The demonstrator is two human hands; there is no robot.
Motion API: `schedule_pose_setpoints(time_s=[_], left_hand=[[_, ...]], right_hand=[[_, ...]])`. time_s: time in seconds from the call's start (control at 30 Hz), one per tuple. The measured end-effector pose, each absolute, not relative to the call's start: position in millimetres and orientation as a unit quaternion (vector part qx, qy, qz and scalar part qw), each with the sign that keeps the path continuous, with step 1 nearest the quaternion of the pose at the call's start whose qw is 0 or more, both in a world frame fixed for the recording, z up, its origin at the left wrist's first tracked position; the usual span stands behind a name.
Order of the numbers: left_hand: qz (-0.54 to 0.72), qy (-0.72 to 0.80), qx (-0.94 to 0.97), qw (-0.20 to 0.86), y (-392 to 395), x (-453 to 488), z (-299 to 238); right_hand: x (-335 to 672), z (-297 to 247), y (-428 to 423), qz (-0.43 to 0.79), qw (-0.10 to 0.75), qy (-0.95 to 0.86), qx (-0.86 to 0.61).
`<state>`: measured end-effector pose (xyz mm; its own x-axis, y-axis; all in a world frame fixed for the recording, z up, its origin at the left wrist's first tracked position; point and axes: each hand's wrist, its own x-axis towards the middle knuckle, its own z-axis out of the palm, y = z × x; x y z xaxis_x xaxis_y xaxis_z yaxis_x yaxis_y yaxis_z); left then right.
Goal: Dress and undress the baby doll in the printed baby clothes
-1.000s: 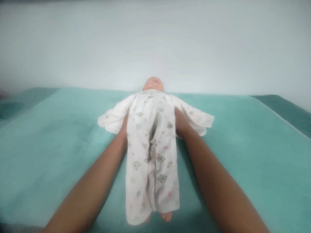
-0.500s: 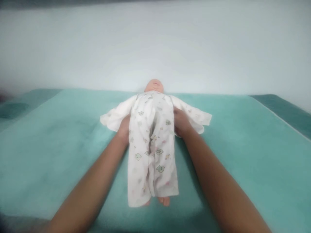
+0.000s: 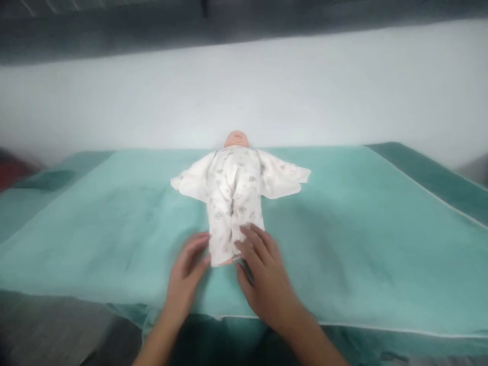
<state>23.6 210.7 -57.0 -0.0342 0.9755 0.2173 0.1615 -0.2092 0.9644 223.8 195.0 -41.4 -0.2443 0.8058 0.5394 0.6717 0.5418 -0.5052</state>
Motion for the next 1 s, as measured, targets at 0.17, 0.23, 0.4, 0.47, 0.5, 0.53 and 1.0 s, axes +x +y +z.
schedule_pose_setpoints(time_s=[0.17, 0.23, 0.4, 0.47, 0.5, 0.53, 1.0], left_hand=[[0.483, 0.512, 0.668, 0.242, 181, 49, -60], [0.478, 0.523, 0.678, 0.196, 183, 56, -61], [0.499, 0.538, 0.664, 0.144, 185, 56, -56], [0.506, 0.547, 0.655, 0.120, 182, 53, -52], [0.509, 0.551, 0.652, 0.109, 181, 52, -50], [0.512, 0.553, 0.650, 0.100, 180, 51, -49], [0.486, 0.475, 0.732, 0.043, 177, 45, -43]], right_hand=[[203, -43, 198, -0.019, 0.356, -0.769, -0.531], [201, -40, 199, -0.023, 0.361, -0.768, -0.528], [204, -35, 183, -0.015, 0.415, -0.767, -0.489], [208, -36, 175, -0.009, 0.419, -0.773, -0.476], [209, -38, 173, -0.004, 0.419, -0.775, -0.473], [211, -40, 171, 0.004, 0.418, -0.776, -0.472], [231, -54, 172, 0.140, 0.463, -0.704, -0.520]])
